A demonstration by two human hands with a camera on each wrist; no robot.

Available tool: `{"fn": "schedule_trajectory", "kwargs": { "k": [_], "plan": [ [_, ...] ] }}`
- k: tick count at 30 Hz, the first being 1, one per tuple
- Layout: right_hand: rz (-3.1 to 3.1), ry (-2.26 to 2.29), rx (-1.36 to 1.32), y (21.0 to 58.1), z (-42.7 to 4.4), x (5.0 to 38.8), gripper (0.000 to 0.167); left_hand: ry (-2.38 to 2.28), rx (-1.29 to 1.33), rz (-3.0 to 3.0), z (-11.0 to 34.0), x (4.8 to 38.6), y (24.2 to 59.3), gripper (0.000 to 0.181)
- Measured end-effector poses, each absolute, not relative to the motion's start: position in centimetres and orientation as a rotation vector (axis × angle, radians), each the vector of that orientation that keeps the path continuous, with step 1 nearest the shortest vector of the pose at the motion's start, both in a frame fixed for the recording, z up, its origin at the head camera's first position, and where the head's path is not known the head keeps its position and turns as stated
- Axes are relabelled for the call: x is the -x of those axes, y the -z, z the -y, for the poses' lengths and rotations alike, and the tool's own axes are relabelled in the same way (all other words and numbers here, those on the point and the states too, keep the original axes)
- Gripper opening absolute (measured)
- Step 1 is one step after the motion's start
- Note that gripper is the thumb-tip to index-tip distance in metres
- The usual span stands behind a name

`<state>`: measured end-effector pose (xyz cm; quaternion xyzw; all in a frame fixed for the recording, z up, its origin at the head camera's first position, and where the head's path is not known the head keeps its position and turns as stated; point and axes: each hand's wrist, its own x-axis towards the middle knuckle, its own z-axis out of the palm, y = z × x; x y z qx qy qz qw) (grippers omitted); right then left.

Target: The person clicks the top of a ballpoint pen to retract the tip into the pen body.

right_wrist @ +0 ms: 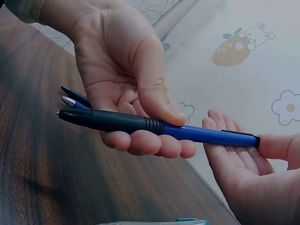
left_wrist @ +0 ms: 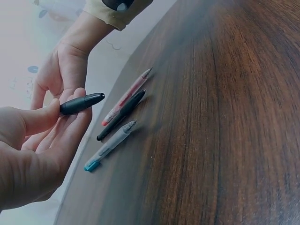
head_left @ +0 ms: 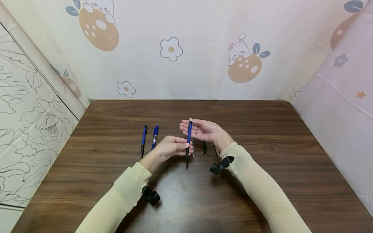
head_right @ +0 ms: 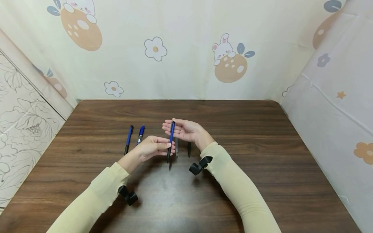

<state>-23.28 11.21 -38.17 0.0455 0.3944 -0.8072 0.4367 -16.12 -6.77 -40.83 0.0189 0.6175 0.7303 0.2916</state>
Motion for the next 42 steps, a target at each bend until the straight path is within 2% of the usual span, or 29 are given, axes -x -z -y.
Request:
{"fn": "schedule_trajectory", "kwargs": {
  "k": [9,15,25,29,34,36,42],
  "plan": [
    [-0.973,1.995,-0.132,38.3,-11.4,23.2,0.034,-1.931,-0.044,-1.635,6.6,16.1,40.9,0.031],
    [-0.987,1.992,-0.144,38.2,-11.4,23.4,0.049,-1.917,-0.041,-1.636,6.5,16.1,40.6,0.033],
    [-0.995,1.982,-0.149,37.7,-11.4,23.7,0.055,-1.907,-0.036,-1.632,6.6,16.3,40.1,0.035],
    [-0.992,1.979,-0.149,37.6,-11.4,23.8,0.052,-1.907,-0.032,-1.629,6.7,16.4,40.1,0.032],
    [-0.984,1.983,-0.162,37.5,-11.3,23.8,0.035,-1.907,-0.041,-1.620,7.0,16.5,40.2,0.032],
    [-0.982,1.983,-0.168,37.5,-11.2,23.9,0.034,-1.907,-0.044,-1.611,7.2,16.5,40.2,0.033],
    [-0.985,1.974,-0.174,37.7,-11.0,24.0,0.050,-1.895,-0.045,-1.590,7.6,16.5,40.5,0.033]
  ]
}}
